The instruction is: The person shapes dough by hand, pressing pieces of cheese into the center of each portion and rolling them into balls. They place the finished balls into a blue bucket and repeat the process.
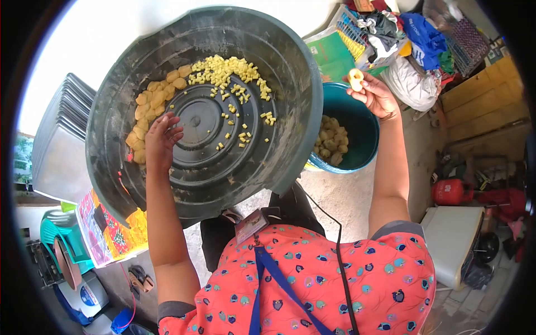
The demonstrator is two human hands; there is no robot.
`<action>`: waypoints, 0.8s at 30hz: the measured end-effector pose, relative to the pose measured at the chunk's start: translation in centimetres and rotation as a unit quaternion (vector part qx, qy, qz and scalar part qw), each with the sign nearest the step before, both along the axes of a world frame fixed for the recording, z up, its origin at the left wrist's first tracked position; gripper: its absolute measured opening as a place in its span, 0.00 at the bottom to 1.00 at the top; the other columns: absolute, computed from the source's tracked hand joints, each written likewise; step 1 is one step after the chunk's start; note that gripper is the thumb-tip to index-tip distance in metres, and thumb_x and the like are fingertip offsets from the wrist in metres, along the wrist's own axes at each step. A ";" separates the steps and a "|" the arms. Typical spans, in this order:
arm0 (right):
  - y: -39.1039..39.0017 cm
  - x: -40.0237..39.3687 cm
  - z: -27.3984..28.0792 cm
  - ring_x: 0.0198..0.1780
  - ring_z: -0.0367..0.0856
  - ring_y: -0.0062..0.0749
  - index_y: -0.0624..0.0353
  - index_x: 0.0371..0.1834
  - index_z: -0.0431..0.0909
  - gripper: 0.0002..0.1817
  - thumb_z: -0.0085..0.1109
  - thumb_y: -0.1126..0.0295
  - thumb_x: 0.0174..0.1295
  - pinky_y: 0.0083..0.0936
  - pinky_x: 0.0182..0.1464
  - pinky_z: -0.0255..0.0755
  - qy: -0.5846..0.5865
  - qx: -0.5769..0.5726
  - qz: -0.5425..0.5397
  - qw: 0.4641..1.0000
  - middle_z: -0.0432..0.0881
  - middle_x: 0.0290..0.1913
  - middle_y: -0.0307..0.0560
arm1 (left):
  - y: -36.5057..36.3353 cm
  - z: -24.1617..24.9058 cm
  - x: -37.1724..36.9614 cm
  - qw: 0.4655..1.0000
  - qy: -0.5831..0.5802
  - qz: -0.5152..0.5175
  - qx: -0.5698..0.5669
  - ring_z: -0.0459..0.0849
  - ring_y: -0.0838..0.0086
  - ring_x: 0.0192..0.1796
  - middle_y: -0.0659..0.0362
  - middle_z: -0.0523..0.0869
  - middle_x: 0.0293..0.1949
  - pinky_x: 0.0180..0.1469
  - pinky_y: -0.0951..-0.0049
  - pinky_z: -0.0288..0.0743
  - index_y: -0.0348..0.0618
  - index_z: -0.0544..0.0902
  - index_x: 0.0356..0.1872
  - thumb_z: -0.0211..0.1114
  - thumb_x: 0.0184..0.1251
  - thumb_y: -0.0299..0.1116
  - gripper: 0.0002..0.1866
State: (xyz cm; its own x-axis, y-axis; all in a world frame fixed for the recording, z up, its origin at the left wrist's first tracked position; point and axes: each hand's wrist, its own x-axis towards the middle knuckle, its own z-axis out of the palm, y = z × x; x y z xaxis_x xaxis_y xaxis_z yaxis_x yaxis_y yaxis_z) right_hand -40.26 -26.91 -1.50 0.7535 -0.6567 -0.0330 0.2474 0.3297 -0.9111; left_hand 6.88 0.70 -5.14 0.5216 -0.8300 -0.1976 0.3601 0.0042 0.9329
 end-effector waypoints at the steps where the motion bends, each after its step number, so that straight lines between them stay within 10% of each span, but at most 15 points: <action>1: 0.6 0.9 1.0 0.52 0.79 0.41 0.70 0.63 0.61 0.27 0.50 0.63 0.67 0.32 0.54 0.76 -0.025 0.000 0.005 1.000 0.74 0.54 0.61 | 0.1 0.2 -0.1 1.000 0.007 0.003 -0.006 0.82 0.72 0.37 0.56 0.82 0.41 0.39 0.73 0.77 0.38 0.74 0.52 0.56 0.67 0.37 0.17; 6: 3.5 4.4 4.3 0.51 0.79 0.43 0.70 0.63 0.60 0.34 0.39 0.48 0.69 0.29 0.55 0.76 -0.089 0.021 0.066 0.994 0.74 0.55 0.65 | 0.6 0.2 0.3 0.999 0.036 0.008 -0.029 0.82 0.71 0.38 0.57 0.82 0.41 0.40 0.72 0.77 0.39 0.74 0.52 0.57 0.67 0.39 0.18; 17: 7.1 6.2 6.2 0.41 0.83 0.38 0.65 0.56 0.68 0.21 0.57 0.66 0.63 0.26 0.44 0.81 -0.042 0.009 0.055 0.998 0.79 0.47 0.58 | 0.7 0.7 0.5 0.998 0.048 0.015 -0.041 0.82 0.71 0.38 0.57 0.82 0.41 0.40 0.72 0.77 0.40 0.75 0.52 0.57 0.67 0.39 0.18; 24: 7.3 7.0 4.5 0.37 0.76 0.20 0.65 0.50 0.73 0.23 0.68 0.71 0.51 0.17 0.36 0.71 0.232 -0.204 -0.098 0.946 0.80 0.39 0.43 | 0.6 0.8 0.1 0.998 0.043 0.015 -0.044 0.82 0.72 0.36 0.57 0.83 0.40 0.39 0.74 0.76 0.39 0.76 0.51 0.58 0.66 0.38 0.17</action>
